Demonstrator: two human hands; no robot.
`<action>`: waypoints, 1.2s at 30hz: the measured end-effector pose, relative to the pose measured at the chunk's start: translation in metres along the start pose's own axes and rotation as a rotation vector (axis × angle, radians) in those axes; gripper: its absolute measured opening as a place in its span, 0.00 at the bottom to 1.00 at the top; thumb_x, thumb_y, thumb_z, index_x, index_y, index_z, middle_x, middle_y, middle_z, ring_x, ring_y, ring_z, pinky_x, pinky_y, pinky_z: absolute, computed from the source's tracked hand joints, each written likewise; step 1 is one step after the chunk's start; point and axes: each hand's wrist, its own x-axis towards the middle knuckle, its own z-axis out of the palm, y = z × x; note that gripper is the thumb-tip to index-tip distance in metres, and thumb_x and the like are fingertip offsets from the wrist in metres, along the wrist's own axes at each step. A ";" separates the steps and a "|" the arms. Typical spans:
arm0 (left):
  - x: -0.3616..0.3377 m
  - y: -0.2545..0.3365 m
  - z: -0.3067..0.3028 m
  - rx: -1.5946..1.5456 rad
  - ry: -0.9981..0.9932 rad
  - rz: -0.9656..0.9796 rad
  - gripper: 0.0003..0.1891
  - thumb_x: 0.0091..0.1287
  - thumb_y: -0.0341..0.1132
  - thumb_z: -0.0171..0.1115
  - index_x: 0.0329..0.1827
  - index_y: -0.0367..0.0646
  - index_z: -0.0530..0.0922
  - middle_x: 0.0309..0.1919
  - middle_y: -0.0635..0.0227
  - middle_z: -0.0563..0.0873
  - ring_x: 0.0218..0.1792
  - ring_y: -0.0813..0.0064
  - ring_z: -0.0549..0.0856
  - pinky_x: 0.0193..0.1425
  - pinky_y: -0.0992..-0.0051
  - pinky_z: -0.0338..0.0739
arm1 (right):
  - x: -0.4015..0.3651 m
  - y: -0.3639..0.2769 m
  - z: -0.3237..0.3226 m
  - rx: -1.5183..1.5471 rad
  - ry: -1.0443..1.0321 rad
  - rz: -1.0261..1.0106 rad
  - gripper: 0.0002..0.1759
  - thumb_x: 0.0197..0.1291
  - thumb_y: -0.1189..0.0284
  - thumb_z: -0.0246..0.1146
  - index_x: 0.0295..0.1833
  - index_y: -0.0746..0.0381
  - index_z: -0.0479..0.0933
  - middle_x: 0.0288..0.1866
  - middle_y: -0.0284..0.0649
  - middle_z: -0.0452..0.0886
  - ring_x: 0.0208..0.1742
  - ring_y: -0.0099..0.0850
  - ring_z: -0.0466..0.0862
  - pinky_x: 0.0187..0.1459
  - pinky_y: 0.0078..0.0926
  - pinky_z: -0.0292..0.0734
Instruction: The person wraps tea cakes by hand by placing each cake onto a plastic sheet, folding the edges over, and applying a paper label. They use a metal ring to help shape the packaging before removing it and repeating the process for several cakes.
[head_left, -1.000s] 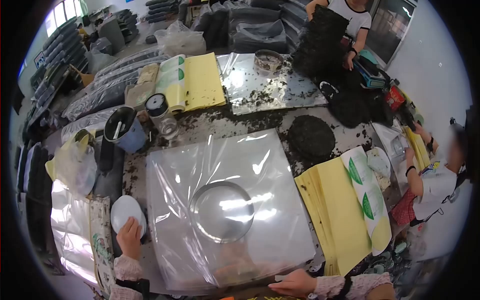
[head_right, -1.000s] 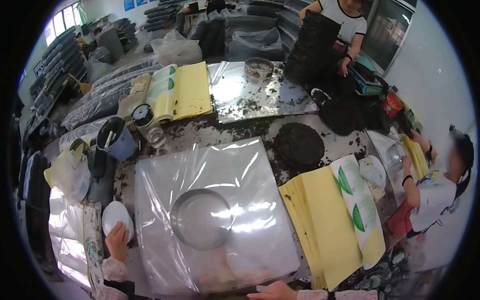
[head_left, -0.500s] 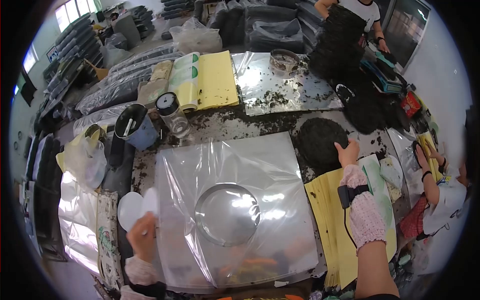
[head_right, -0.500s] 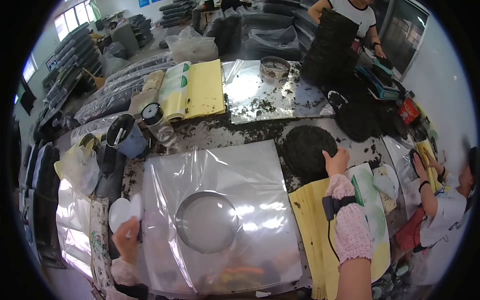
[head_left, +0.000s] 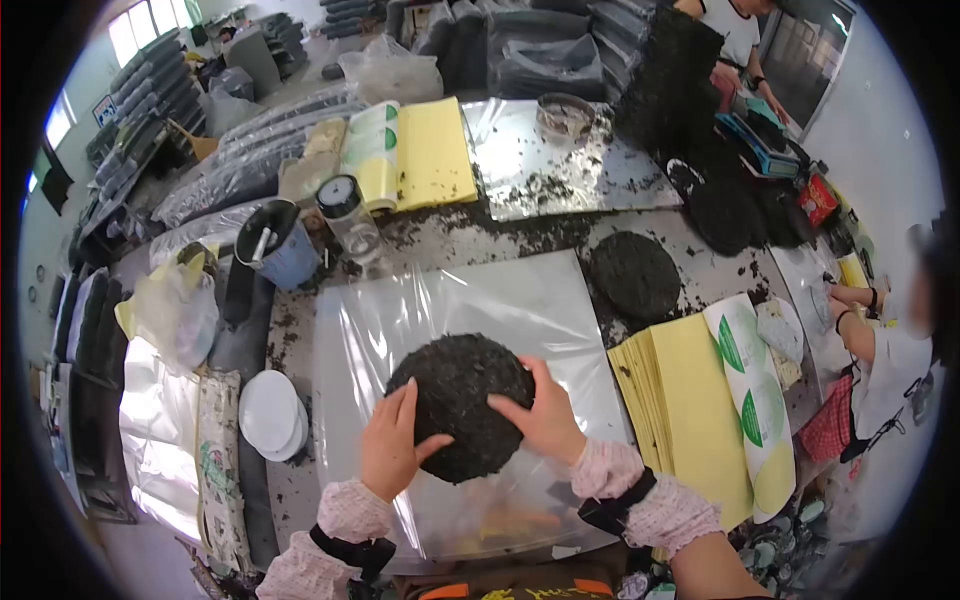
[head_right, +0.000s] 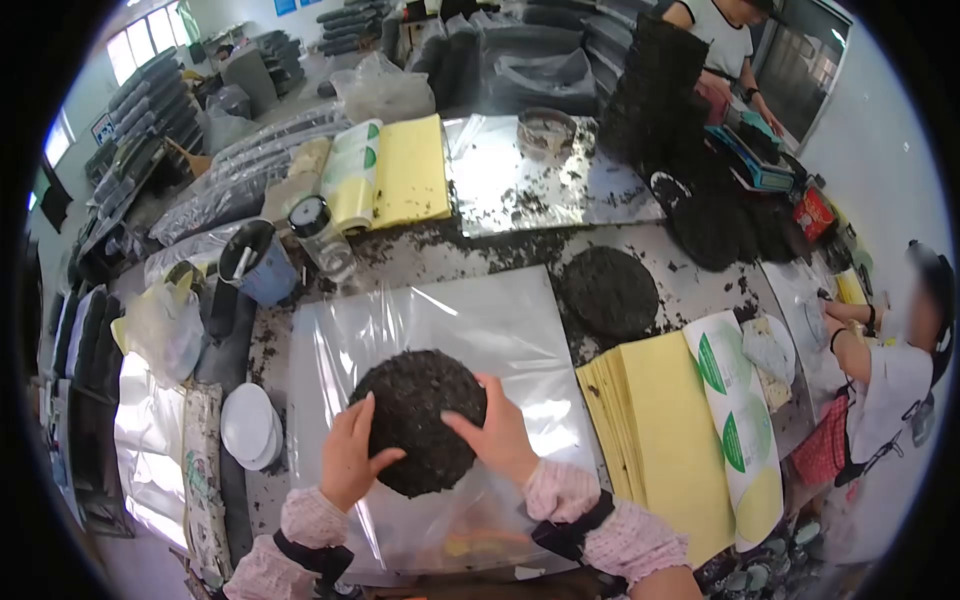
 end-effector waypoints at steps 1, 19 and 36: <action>-0.002 -0.007 0.006 0.033 -0.037 -0.033 0.48 0.52 0.48 0.80 0.73 0.31 0.69 0.64 0.50 0.78 0.60 0.51 0.80 0.62 0.61 0.79 | 0.003 -0.007 0.001 -0.224 0.025 -0.206 0.47 0.50 0.64 0.82 0.71 0.68 0.66 0.57 0.53 0.79 0.52 0.41 0.83 0.55 0.33 0.79; 0.039 -0.011 0.056 0.551 -0.612 0.045 0.67 0.33 0.51 0.87 0.74 0.19 0.61 0.56 0.53 0.76 0.52 0.61 0.84 0.47 0.73 0.88 | 0.023 0.024 0.085 -0.864 -0.396 -0.094 0.30 0.66 0.77 0.57 0.70 0.81 0.61 0.49 0.57 0.75 0.36 0.44 0.89 0.32 0.33 0.88; 0.044 -0.025 0.050 0.001 -0.415 0.157 0.46 0.53 0.54 0.76 0.72 0.33 0.71 0.69 0.54 0.75 0.69 0.52 0.74 0.74 0.60 0.69 | 0.016 0.099 -0.151 -0.279 0.118 0.254 0.37 0.55 0.70 0.74 0.70 0.63 0.71 0.39 0.44 0.88 0.39 0.38 0.88 0.45 0.33 0.83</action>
